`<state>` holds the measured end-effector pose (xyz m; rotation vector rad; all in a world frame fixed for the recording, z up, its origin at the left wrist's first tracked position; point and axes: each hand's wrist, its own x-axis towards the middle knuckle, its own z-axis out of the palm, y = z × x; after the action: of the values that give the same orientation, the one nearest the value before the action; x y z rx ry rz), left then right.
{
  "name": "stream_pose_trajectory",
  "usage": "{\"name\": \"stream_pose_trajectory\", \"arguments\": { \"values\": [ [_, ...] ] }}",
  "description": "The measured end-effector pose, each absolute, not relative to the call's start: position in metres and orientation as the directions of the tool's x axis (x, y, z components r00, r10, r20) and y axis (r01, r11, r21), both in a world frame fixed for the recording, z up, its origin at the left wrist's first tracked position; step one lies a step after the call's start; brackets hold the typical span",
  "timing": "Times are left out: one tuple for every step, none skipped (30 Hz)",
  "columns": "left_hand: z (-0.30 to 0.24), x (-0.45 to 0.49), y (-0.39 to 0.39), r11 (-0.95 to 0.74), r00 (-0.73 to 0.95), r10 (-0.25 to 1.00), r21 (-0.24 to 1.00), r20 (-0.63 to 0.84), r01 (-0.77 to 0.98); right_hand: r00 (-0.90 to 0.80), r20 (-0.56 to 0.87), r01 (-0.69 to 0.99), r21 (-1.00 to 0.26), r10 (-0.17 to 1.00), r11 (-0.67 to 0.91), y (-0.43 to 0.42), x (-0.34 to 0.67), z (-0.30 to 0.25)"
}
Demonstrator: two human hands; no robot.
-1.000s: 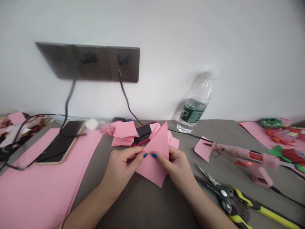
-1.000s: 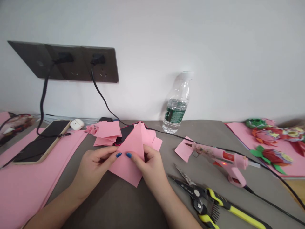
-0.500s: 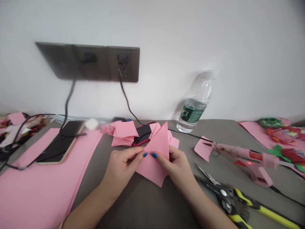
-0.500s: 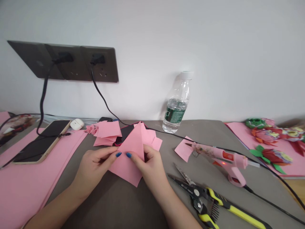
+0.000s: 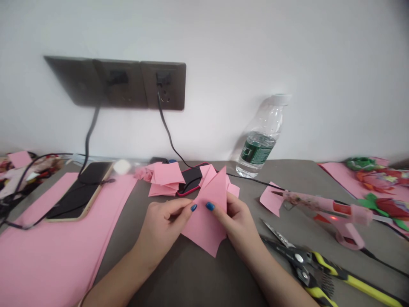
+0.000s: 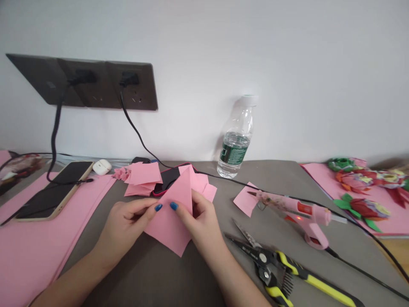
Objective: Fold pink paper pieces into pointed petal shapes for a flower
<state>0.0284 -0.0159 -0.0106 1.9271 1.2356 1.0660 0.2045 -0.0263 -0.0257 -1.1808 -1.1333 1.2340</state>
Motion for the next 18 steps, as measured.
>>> {"name": "stream_pose_trajectory", "arguments": {
  "values": [
    [-0.01,0.0291,-0.0164,-0.391,0.27,0.916,0.811,0.297,0.435,0.035,-0.019,-0.053,-0.998,0.999,-0.017,-0.0263,0.2049,-0.0264],
    [-0.0097,0.0297,-0.017,-0.399,0.293,0.911,0.807,0.291,0.436,0.038,-0.027,-0.028,-0.999,0.999,-0.026,-0.0262,0.2056,-0.0274],
    [-0.0095,0.0301,-0.0176,-0.402,0.311,0.907,0.805,0.285,0.436,0.032,-0.036,-0.003,-0.999,0.999,-0.036,-0.026,0.2063,-0.0285],
    [-0.0095,0.0303,-0.018,-0.402,0.321,0.905,0.806,0.279,0.434,0.021,-0.045,0.015,-0.999,0.999,-0.045,-0.0258,0.207,-0.0295],
    [-0.0095,0.0303,-0.0183,-0.398,0.327,0.905,0.81,0.271,0.43,0.008,-0.053,0.02,-0.998,0.999,-0.053,-0.0258,0.2076,-0.0303],
    [-0.0095,0.0302,-0.0186,-0.391,0.329,0.907,0.816,0.263,0.425,-0.001,-0.059,0.012,-0.998,0.998,-0.059,-0.0258,0.2081,-0.0308],
    [-0.0095,0.0299,-0.0187,-0.384,0.331,0.908,0.823,0.255,0.419,-0.005,-0.062,-0.007,-0.998,0.998,-0.062,-0.0259,0.2084,-0.0311],
    [-0.0093,0.0296,-0.0187,-0.376,0.331,0.911,0.829,0.248,0.414,-0.008,-0.064,-0.028,-0.998,0.998,-0.065,-0.0261,0.2085,-0.031],
    [-0.0091,0.0294,-0.0187,-0.368,0.327,0.913,0.833,0.242,0.412,-0.009,-0.068,-0.046,-0.997,0.998,-0.069,-0.0264,0.2085,-0.0308],
    [-0.0087,0.0293,-0.0186,-0.361,0.323,0.916,0.837,0.236,0.411,-0.005,-0.073,-0.061,-0.995,0.997,-0.073,-0.0266,0.2084,-0.0303],
    [-0.0084,0.0294,-0.0186,-0.353,0.318,0.919,0.84,0.231,0.411,-0.007,-0.076,-0.073,-0.994,0.997,-0.076,-0.0269,0.2082,-0.0298],
    [-0.008,0.0296,-0.0186,-0.344,0.313,0.923,0.844,0.224,0.411,-0.012,-0.079,-0.082,-0.993,0.997,-0.079,-0.0271,0.208,-0.0291],
    [-0.0077,0.0299,-0.0186,-0.334,0.31,0.926,0.849,0.215,0.41,-0.019,-0.08,-0.092,-0.992,0.997,-0.081,-0.0273,0.2077,-0.0284],
    [-0.0074,0.0303,-0.0185,-0.324,0.308,0.929,0.855,0.205,0.406,-0.026,-0.082,-0.106,-0.991,0.996,-0.084,-0.0274,0.2072,-0.0277],
    [-0.0073,0.0307,-0.0185,-0.312,0.308,0.931,0.861,0.194,0.401,-0.032,-0.084,-0.127,-0.988,0.996,-0.088,-0.0275,0.2067,-0.027],
    [-0.0074,0.0311,-0.0185,-0.3,0.308,0.934,0.869,0.183,0.393,-0.034,-0.091,-0.15,-0.984,0.995,-0.095,-0.0276,0.2062,-0.0265],
    [-0.0077,0.0313,-0.0184,-0.285,0.31,0.936,0.877,0.168,0.386,-0.031,-0.1,-0.175,-0.979,0.994,-0.104,-0.0276,0.2056,-0.026],
    [-0.0082,0.0314,-0.0184,-0.27,0.314,0.937,0.886,0.152,0.378,-0.021,-0.109,-0.197,-0.974,0.994,-0.111,-0.0277,0.205,-0.0257]
  ]
}}
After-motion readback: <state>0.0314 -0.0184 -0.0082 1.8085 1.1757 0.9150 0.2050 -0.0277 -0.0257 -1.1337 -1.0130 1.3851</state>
